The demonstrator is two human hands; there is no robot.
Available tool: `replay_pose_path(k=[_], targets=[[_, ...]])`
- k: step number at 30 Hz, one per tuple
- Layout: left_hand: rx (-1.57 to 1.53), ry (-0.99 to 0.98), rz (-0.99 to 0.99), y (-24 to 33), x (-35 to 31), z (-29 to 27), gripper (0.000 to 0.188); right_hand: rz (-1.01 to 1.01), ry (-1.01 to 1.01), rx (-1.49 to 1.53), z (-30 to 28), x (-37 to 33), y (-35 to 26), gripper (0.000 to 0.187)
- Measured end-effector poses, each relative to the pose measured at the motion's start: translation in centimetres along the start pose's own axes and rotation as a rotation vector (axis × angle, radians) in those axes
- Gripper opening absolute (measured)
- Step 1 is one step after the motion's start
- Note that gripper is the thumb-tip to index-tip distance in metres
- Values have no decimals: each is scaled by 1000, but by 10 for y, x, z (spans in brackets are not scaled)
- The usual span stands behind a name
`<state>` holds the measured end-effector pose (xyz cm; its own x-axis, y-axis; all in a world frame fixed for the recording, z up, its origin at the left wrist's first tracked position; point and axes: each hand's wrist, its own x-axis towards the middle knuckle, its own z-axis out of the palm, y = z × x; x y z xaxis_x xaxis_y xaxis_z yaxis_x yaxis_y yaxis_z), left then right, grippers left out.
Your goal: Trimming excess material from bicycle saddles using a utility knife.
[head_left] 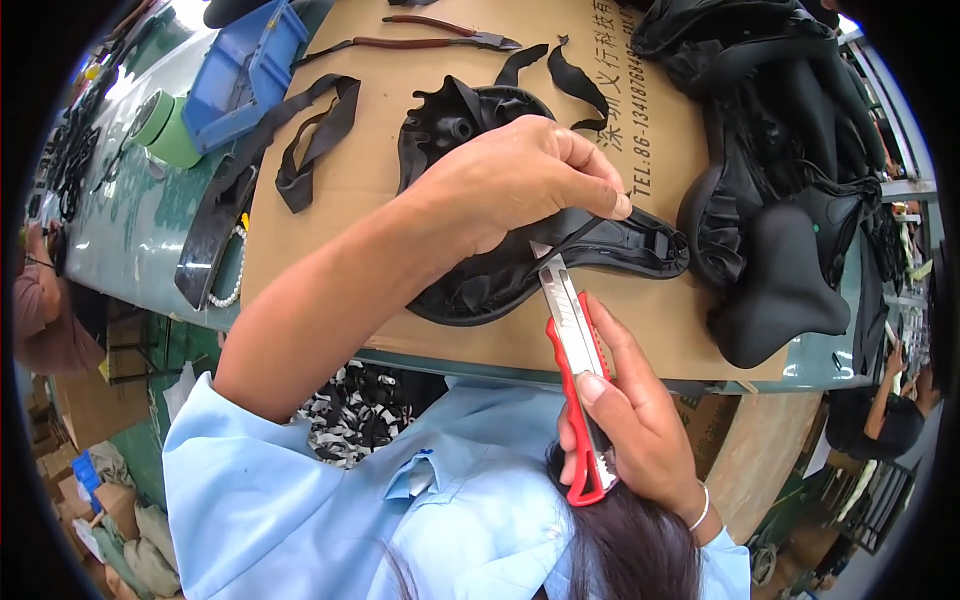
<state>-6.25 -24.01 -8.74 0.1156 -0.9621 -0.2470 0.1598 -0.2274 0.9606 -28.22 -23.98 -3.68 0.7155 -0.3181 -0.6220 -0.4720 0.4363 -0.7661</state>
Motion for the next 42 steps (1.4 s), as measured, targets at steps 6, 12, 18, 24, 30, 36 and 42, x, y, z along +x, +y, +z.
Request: replay_pose_path(k=[6, 12, 18, 24, 30, 36, 42], targets=[[-223, 5, 171, 8, 2, -11, 17, -29, -645, -192, -23, 1, -8, 58], [847, 419, 694, 10, 1, -74, 34, -303, 143, 56, -26, 26, 23, 44], [727, 806, 194, -8, -81, -40, 29, -635, 200, -269, -29, 77, -16, 33], [1158, 1096, 340, -14, -117, 32, 12, -723, 100, -382, -44, 111, -47, 34], [982, 792, 223, -25, -60, 73, 27, -727, 348, -552, -61, 49, -15, 41], [783, 773, 293, -35, -61, 75, 15, -930, 367, -1055, -74, 27, 6, 56], [645, 766, 326, -38, -62, 71, 12, -796, 326, -1434, -56, 22, -8, 59]])
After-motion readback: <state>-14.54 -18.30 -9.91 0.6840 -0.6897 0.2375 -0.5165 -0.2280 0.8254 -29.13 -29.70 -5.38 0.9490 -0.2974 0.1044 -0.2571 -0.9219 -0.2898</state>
